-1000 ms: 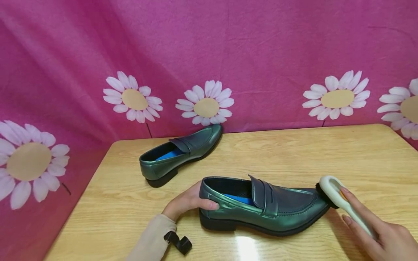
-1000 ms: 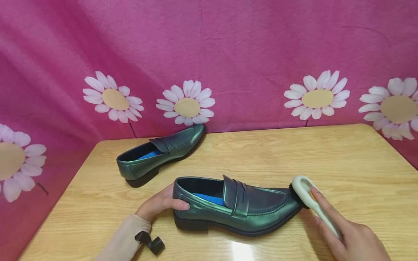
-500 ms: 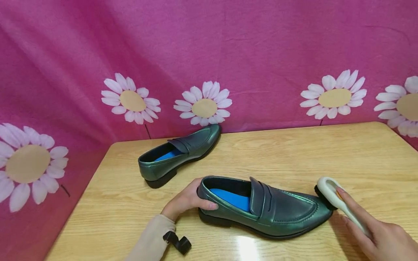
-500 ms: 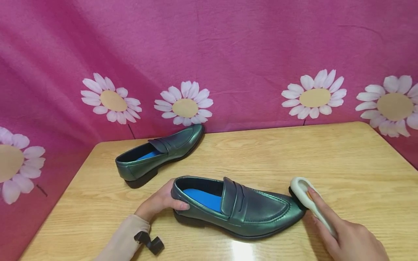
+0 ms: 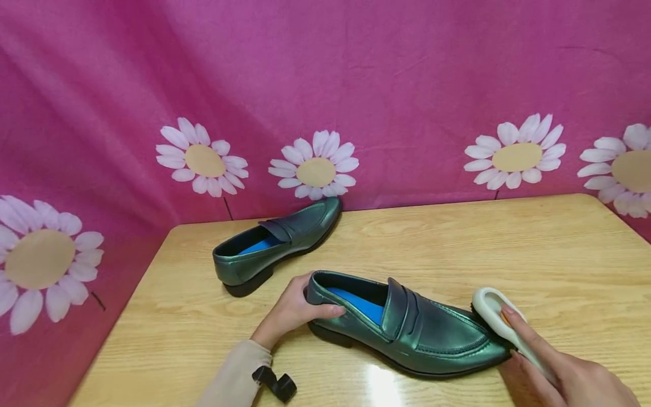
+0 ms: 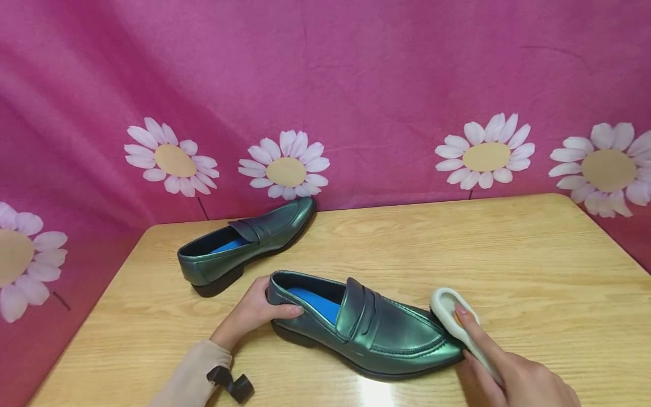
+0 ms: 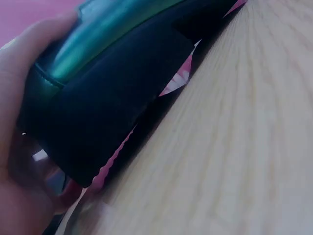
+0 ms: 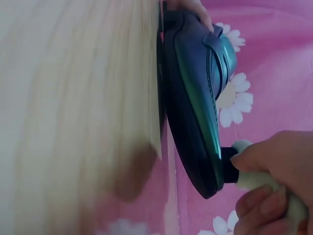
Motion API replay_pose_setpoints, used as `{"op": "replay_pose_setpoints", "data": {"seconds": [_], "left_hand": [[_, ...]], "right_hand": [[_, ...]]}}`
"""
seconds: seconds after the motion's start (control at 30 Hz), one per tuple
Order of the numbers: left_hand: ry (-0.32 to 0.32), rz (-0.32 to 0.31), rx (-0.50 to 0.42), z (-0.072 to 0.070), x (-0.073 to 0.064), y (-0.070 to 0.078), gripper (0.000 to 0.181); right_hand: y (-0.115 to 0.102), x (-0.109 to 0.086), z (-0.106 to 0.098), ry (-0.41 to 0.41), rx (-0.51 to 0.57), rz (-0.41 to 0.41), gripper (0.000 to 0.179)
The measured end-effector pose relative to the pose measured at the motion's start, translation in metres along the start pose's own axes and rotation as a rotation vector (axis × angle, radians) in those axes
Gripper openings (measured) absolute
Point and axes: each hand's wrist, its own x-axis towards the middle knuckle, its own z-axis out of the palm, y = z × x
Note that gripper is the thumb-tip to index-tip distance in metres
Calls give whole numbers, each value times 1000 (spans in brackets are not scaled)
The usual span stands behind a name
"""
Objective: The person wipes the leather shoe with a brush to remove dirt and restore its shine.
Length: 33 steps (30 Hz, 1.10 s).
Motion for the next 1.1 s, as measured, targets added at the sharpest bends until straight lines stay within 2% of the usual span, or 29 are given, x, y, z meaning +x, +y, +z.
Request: {"op": "replay_pose_setpoints", "data": {"seconds": [0.13, 0.17, 0.23, 0.37, 0.43, 0.47, 0.53, 0.63, 0.7, 0.8, 0.97, 1.03, 1.1], "left_hand": [[143, 81, 179, 5, 2, 2, 47], [174, 93, 204, 7, 2, 2, 46], [231, 108, 226, 9, 2, 4, 42], [322, 111, 234, 17, 1, 5, 32], [348, 113, 250, 20, 1, 5, 29], [354, 112, 256, 22, 1, 4, 29], [348, 107, 261, 23, 1, 4, 31], [293, 59, 209, 22, -1, 2, 37], [250, 14, 156, 22, -2, 3, 42], [211, -33, 91, 22, -4, 5, 46], [245, -23, 110, 28, -7, 11, 44], [259, -18, 129, 31, -8, 13, 42], [258, -12, 121, 33, -9, 12, 43]], "right_hand": [[-8, -3, 6, 4, -25, -47, 83], [-9, -4, 7, 31, -24, -61, 84], [-10, -4, 7, 92, -29, -78, 84], [-2, -1, 2, 188, -32, -47, 84], [3, 1, 1, 188, -33, -35, 86], [5, 2, 1, 184, -34, -32, 87], [6, 3, 3, 196, -15, -75, 87], [2, 2, 9, 150, -1, -118, 86], [0, 2, 10, 98, 5, -115, 85], [4, 4, 10, 95, -10, -73, 85], [18, 13, 7, 82, -10, -20, 83], [19, 14, 8, 0, -3, -10, 81], [13, 12, 12, -45, 6, -29, 81]]}}
